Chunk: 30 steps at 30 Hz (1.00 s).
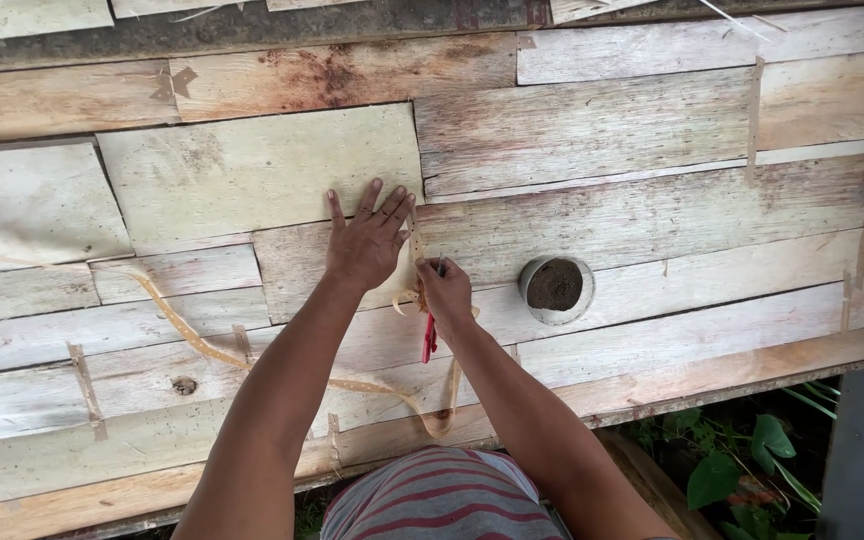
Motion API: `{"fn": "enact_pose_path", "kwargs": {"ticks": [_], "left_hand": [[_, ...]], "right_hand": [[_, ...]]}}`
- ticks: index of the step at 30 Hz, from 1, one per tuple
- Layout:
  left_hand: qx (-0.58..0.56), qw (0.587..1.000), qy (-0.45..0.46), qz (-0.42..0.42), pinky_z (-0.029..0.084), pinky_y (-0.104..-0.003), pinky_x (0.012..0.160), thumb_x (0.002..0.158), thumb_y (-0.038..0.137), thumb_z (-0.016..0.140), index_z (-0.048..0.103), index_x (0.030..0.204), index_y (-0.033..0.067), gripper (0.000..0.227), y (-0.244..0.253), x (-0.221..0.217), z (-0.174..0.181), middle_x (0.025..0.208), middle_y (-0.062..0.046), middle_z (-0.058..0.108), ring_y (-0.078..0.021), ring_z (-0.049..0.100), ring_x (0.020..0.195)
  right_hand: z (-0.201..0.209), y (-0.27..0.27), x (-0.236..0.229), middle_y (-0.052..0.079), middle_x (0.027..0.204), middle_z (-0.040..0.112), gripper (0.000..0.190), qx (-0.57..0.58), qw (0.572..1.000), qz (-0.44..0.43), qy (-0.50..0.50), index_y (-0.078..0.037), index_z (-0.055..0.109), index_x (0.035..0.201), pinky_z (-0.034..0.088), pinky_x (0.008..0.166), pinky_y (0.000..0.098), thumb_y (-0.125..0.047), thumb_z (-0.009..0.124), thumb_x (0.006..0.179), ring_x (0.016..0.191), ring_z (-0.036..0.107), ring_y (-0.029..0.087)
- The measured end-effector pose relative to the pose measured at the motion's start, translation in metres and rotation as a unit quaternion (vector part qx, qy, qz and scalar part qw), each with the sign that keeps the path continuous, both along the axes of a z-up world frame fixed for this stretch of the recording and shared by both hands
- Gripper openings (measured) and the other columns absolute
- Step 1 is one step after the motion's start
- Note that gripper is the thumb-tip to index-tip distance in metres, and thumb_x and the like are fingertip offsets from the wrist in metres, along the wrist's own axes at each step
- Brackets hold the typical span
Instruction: Applying thin adhesive strips to the gaps between wooden planks and trimming them with a utility knife.
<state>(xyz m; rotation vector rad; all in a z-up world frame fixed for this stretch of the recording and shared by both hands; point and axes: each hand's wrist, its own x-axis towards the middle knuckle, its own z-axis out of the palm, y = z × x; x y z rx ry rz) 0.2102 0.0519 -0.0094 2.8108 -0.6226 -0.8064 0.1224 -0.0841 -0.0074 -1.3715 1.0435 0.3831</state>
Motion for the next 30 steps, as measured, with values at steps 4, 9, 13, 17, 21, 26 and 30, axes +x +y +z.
{"fn": "enact_pose_path", "kwargs": {"ticks": [4, 9, 13, 17, 21, 26, 30], "left_hand": [[-0.011, 1.0, 0.009, 0.006, -0.003, -0.077, 0.121, 0.11, 0.038, 0.032, 0.011, 0.166, 0.0375, 0.06, 0.004, -0.006, -0.01, 0.173, 0.017, 0.006, -0.0225, -0.002, 0.161], [-0.183, 0.95, -0.24, 0.085, 0.025, -0.065, 0.123, 0.101, 0.026, 0.061, 0.062, 0.139, 0.0337, 0.039, -0.007, -0.052, -0.054, 0.158, 0.004, 0.051, -0.0262, 0.042, 0.149], [-0.24, 0.909, -0.313, 0.134, 0.029, -0.064, 0.121, 0.095, 0.028, 0.071, 0.073, 0.116, 0.0305, 0.022, -0.02, -0.069, -0.059, 0.14, 0.004, 0.065, -0.0275, 0.048, 0.145], [-0.261, 0.885, -0.349, 0.163, 0.031, -0.062, 0.122, 0.091, 0.029, 0.076, 0.076, 0.102, 0.0298, 0.011, -0.025, -0.069, -0.069, 0.128, 0.005, 0.069, -0.0271, 0.052, 0.142], [-0.244, 0.88, -0.374, 0.16, 0.029, -0.061, 0.124, 0.09, 0.03, 0.077, 0.073, 0.095, 0.0288, 0.007, -0.026, -0.069, -0.065, 0.119, 0.005, 0.069, -0.027, 0.054, 0.14], [-0.262, 0.875, -0.369, 0.17, 0.029, -0.062, 0.123, 0.09, 0.026, 0.079, 0.073, 0.096, 0.0266, 0.008, -0.028, -0.069, -0.058, 0.12, 0.003, 0.067, -0.0289, 0.053, 0.141], [-0.271, 0.878, -0.35, 0.179, 0.027, -0.063, 0.123, 0.093, 0.024, 0.076, 0.073, 0.098, 0.0269, 0.006, -0.029, -0.07, -0.057, 0.123, 0.002, 0.067, -0.0286, 0.051, 0.143]], "right_hand": [[0.004, 0.0, -0.001, 0.01, 0.06, 0.06, 0.017, 0.004, 1.0, 0.006, -0.007, -0.007, 0.069, 0.093, 0.039, 0.038, 0.0207, -0.023, 0.072, 0.093, 0.044, 0.053, 0.012], [0.019, -0.005, 0.001, 0.012, 0.063, 0.061, 0.019, 0.07, 0.997, 0.005, -0.031, -0.002, 0.067, 0.098, 0.043, 0.042, 0.0228, -0.02, 0.071, 0.095, 0.05, 0.057, 0.015], [0.043, -0.005, 0.008, 0.013, 0.065, 0.062, 0.022, 0.083, 0.996, 0.019, -0.035, -0.001, 0.067, 0.101, 0.044, 0.042, 0.0244, -0.022, 0.071, 0.096, 0.052, 0.058, 0.016], [0.036, -0.016, 0.005, 0.01, 0.07, 0.063, 0.024, 0.087, 0.994, 0.053, -0.037, -0.003, 0.068, 0.103, 0.044, 0.049, 0.0231, -0.026, 0.071, 0.097, 0.06, 0.062, 0.016], [0.01, -0.045, -0.003, 0.009, 0.081, 0.064, 0.043, -0.043, 0.984, 0.168, -0.025, -0.011, 0.073, 0.105, 0.052, 0.055, 0.0294, -0.053, 0.077, 0.093, 0.076, 0.065, 0.02], [0.016, -0.07, 0.022, 0.014, 0.086, 0.067, 0.063, -0.204, 0.921, 0.33, -0.017, -0.012, 0.067, 0.1, 0.053, 0.077, 0.0478, -0.075, 0.062, 0.093, 0.091, 0.069, 0.035], [0.052, -0.068, 0.052, 0.014, 0.079, 0.071, 0.075, -0.113, 0.934, 0.337, 0.009, -0.008, 0.068, 0.101, 0.059, 0.062, 0.0391, -0.075, 0.033, 0.102, 0.069, 0.072, 0.026]]}}
